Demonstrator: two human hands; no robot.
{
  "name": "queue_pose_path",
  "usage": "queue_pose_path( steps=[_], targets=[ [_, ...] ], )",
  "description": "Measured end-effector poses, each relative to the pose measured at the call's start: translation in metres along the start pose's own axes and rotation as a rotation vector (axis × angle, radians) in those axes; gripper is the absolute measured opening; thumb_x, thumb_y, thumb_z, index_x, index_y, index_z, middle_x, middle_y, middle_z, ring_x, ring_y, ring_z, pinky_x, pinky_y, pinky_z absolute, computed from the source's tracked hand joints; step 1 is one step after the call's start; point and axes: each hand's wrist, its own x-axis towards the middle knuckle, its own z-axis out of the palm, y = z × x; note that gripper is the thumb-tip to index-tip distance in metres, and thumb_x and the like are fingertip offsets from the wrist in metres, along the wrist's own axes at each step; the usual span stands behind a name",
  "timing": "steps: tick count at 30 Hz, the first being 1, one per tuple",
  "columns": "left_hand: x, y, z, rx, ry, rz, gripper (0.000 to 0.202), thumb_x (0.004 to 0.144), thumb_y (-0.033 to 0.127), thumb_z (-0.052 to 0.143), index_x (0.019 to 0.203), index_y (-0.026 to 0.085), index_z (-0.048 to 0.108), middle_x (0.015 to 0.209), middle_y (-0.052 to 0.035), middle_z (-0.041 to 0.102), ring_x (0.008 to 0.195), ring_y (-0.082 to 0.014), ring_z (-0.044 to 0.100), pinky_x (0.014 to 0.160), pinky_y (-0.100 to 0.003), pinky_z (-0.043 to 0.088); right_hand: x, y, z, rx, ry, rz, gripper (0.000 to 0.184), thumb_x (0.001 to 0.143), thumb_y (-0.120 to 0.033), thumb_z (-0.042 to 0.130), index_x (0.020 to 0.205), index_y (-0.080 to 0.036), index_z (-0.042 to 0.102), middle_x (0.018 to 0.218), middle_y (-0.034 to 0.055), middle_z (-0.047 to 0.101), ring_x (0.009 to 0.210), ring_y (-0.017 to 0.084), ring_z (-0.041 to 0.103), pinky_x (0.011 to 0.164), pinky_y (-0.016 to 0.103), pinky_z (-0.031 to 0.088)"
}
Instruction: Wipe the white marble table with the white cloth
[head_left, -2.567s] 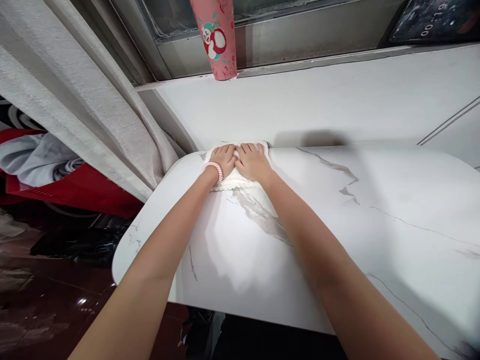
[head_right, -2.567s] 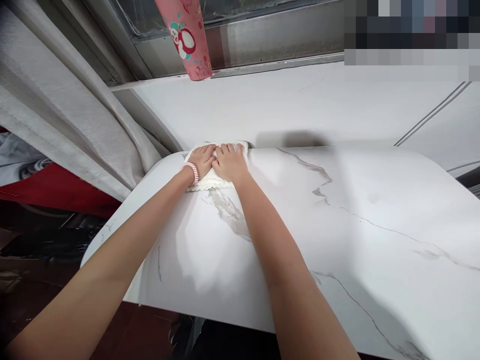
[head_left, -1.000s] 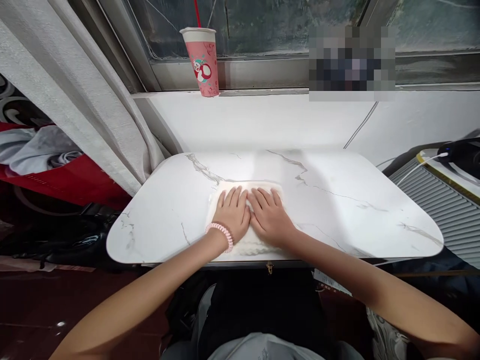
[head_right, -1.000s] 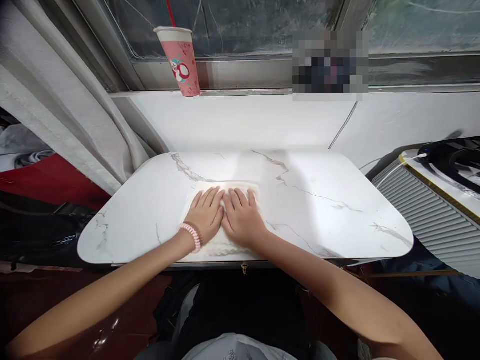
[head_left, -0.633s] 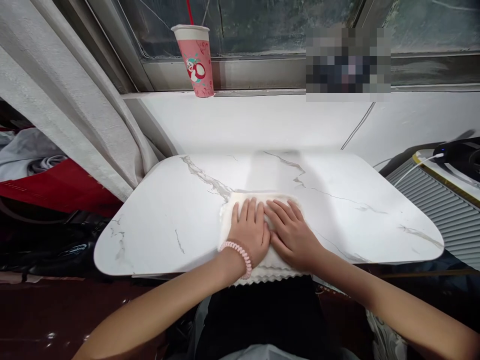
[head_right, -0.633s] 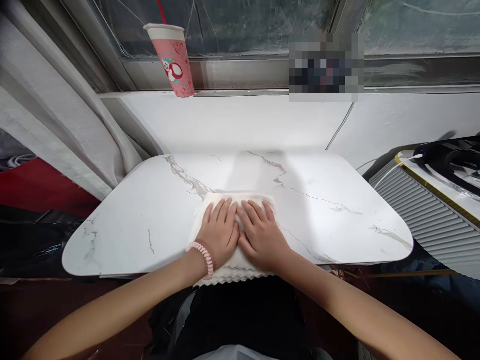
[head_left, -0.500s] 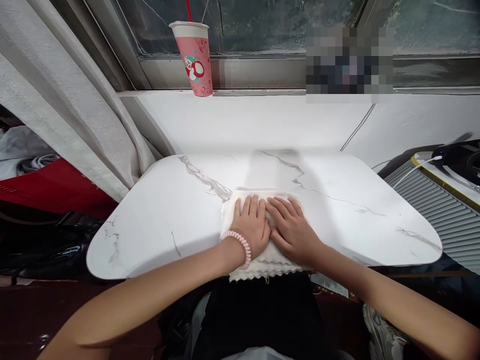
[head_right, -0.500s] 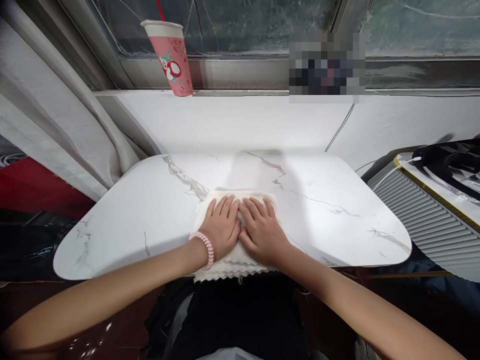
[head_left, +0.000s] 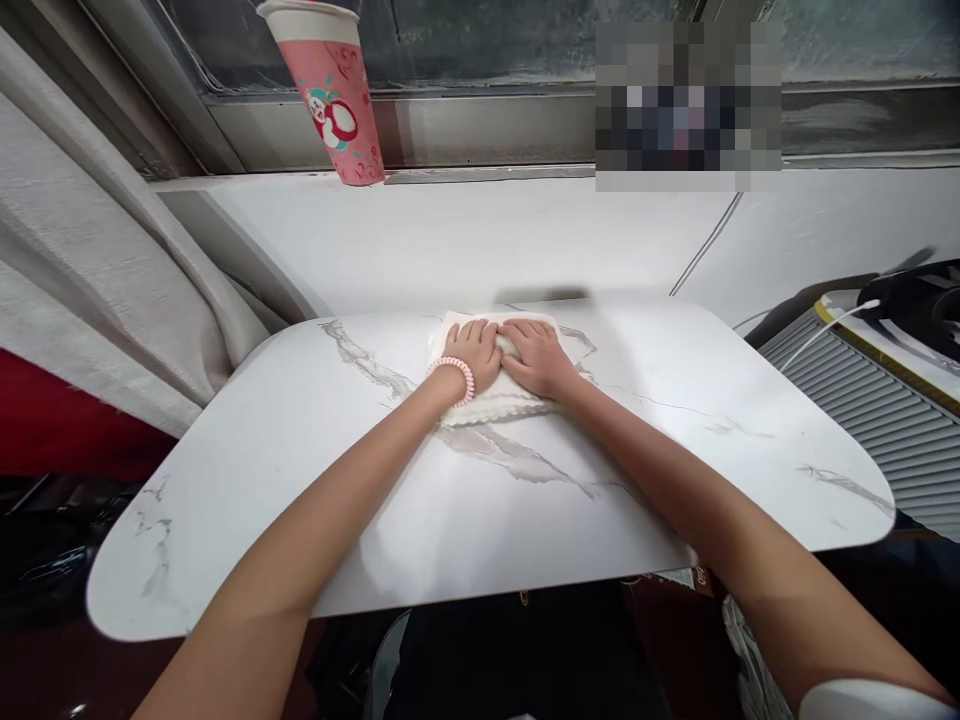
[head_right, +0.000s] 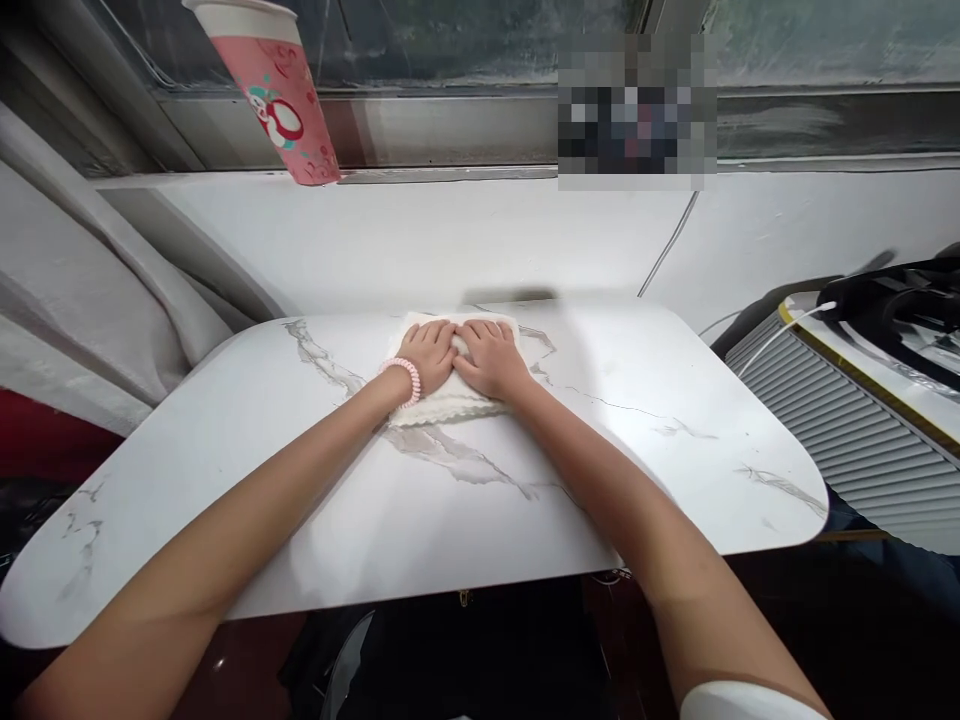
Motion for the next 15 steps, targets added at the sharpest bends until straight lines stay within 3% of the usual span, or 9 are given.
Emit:
queue_pose_path(
  steps=[9, 15],
  targets=[
    [0.063, -0.009, 0.005, -0.01, 0.027, -0.06, 0.051, 0.095, 0.024, 0.024, 0.142, 0.01, 0.038, 0.15, -0.0148, 0.04, 0.141, -0.0246, 0.033, 0.118, -0.044, 0.018, 0.051, 0.037, 0.005, -0.025, -0.049, 0.031, 0.045, 0.091, -0.025, 0.037, 0.133, -0.013, 0.051, 0.141, 0.013, 0.052, 0.132, 0.027, 0.041, 0.112, 0.046, 0.023],
    [0.073, -0.004, 0.007, -0.014, 0.061, -0.074, 0.051, 0.095, 0.023, 0.024, 0.141, 0.009, 0.039, 0.148, -0.0158, 0.042, 0.139, -0.025, 0.034, 0.118, -0.045, 0.017, 0.055, 0.043, 0.0, -0.021, -0.07, 0.046, 0.045, 0.094, -0.027, 0.035, 0.134, -0.015, 0.05, 0.143, 0.0114, 0.051, 0.132, 0.027, 0.041, 0.113, 0.045, 0.024]
  ],
)
